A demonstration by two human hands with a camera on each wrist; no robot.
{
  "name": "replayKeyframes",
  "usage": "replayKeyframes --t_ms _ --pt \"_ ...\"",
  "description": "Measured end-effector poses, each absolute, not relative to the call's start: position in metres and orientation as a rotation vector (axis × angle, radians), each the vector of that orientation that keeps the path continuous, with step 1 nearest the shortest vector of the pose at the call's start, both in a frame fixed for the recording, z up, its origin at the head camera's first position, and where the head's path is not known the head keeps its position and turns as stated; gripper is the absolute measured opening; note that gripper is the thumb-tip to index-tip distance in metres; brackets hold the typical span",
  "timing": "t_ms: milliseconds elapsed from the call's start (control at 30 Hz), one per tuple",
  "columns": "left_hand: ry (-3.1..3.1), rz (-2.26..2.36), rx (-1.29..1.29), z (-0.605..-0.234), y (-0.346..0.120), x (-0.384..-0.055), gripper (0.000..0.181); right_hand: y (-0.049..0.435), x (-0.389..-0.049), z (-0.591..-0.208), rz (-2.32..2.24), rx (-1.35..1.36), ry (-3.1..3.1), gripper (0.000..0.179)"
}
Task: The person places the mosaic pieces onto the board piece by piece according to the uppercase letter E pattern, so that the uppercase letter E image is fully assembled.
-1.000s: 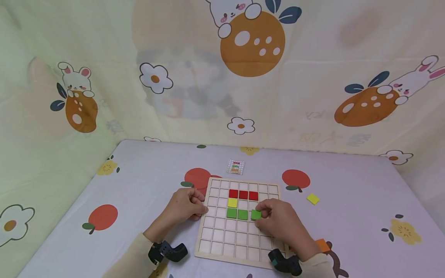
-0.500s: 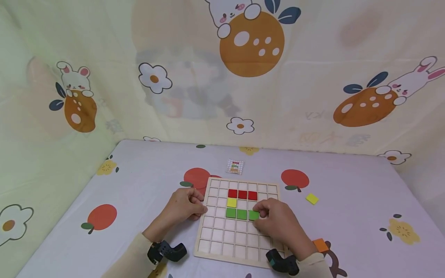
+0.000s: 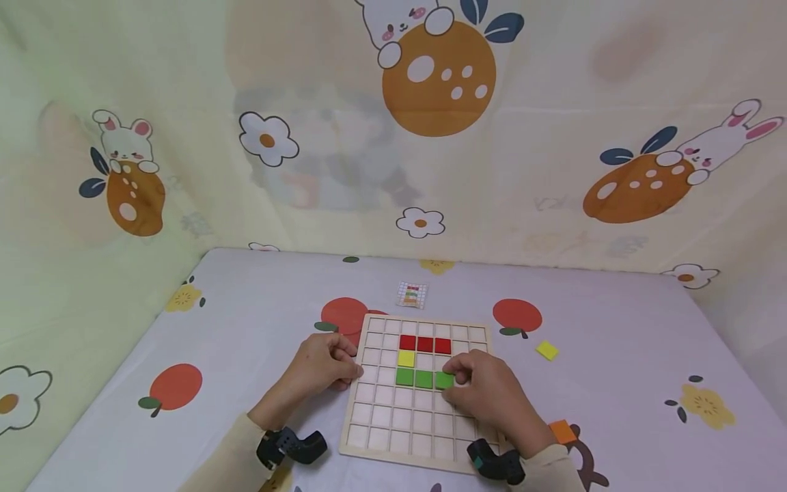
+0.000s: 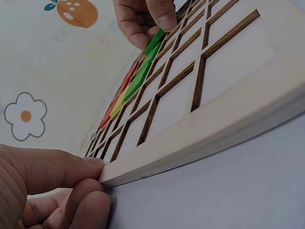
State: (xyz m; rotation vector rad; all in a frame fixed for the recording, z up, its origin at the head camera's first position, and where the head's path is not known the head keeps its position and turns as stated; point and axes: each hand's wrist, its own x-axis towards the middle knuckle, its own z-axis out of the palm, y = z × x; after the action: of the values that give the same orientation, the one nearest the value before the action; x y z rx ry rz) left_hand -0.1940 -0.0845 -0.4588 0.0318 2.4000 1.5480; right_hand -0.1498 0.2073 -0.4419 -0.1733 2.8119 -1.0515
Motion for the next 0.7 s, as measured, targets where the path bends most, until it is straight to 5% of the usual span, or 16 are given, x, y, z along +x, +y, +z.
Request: replayKeyframes --t_ms 700 --pt "2.397 1.550 0.048 -0.4570 -0.0831 -0.1921 0.025 0.2071 -0.1507 -0.4423 -1.071 -0.133 2.787 0.026"
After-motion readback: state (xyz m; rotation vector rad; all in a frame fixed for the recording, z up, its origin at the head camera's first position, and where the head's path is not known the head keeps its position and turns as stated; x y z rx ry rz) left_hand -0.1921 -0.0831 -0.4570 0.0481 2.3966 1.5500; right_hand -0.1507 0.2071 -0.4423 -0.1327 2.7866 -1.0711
